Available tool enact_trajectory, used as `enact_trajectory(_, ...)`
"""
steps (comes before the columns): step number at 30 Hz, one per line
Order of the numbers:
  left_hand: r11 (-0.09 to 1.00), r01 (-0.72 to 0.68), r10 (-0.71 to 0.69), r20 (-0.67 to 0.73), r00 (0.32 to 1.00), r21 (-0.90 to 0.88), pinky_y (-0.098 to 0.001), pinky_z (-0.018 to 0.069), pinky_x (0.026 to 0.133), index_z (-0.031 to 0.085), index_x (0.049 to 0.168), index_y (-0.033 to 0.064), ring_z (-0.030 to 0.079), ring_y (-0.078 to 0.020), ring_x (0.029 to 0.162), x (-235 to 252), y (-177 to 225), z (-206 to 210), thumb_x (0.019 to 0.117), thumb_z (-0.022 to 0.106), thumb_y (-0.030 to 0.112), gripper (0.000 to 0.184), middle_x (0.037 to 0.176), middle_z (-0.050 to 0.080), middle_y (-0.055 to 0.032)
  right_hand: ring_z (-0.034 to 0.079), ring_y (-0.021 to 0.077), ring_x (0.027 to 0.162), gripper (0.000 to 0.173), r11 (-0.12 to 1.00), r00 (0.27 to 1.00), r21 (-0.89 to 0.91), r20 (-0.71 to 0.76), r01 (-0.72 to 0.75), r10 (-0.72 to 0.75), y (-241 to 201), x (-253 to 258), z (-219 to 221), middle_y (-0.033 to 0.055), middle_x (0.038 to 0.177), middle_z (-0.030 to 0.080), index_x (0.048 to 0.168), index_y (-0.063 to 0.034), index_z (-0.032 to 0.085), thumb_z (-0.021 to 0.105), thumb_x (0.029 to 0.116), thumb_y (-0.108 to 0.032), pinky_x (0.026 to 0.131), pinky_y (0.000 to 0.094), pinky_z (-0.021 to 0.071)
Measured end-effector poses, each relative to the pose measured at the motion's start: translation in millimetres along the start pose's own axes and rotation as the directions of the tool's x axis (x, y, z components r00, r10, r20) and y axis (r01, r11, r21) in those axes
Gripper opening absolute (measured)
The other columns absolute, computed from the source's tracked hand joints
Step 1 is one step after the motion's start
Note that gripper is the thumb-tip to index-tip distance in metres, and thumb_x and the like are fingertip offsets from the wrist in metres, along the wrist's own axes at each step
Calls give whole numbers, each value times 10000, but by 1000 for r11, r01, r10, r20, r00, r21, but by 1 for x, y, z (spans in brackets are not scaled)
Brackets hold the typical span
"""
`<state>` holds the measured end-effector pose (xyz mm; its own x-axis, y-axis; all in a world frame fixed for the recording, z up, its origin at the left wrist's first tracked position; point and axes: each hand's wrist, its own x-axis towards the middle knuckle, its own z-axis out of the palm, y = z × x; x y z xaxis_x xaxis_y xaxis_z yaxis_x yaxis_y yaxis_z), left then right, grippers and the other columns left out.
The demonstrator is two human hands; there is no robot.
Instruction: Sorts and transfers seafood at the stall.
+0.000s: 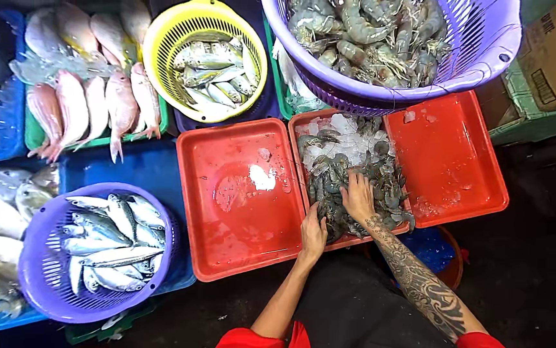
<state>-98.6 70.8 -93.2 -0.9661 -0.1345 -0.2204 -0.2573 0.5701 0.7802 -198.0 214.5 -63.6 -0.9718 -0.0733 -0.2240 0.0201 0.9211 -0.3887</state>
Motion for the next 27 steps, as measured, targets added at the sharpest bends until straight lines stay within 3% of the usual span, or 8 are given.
enact_trajectory(4,998,-43,38,-89,995,-54,-494,541,1012,624,1338,-52,717,-344,1098,0,-7,0,982,590,55,373,1181,724,-226,507,490,1302,795,997,999,-69,15,-34,35,-6,-4,9,291,1380,543,1541,1,368,743,935,-352,1069,711,352)
enact_trajectory(11,992,9,-21,-96,995,-123,-445,612,863,658,1297,-22,756,-269,876,0,-10,1,983,583,45,329,1076,749,-182,510,478,1302,797,981,997,-187,55,-43,54,-16,-2,11,281,1351,561,1484,5,435,747,904,-444,1087,723,313)
enact_trajectory(17,978,42,-66,-114,991,-203,-383,630,803,665,1287,0,754,-201,817,2,-8,-1,996,580,50,307,1068,756,-137,570,491,1222,851,960,996,-267,14,-78,85,-24,8,16,297,1266,610,1458,9,456,703,882,-566,1090,705,325)
enact_trajectory(27,926,44,-136,-224,965,-376,-303,635,744,669,1243,-7,738,-117,766,9,-12,-17,998,601,46,260,1017,759,-89,609,489,1165,509,967,999,-253,-42,-42,32,-13,12,28,298,1208,639,1409,17,501,572,1013,-294,1009,657,430)
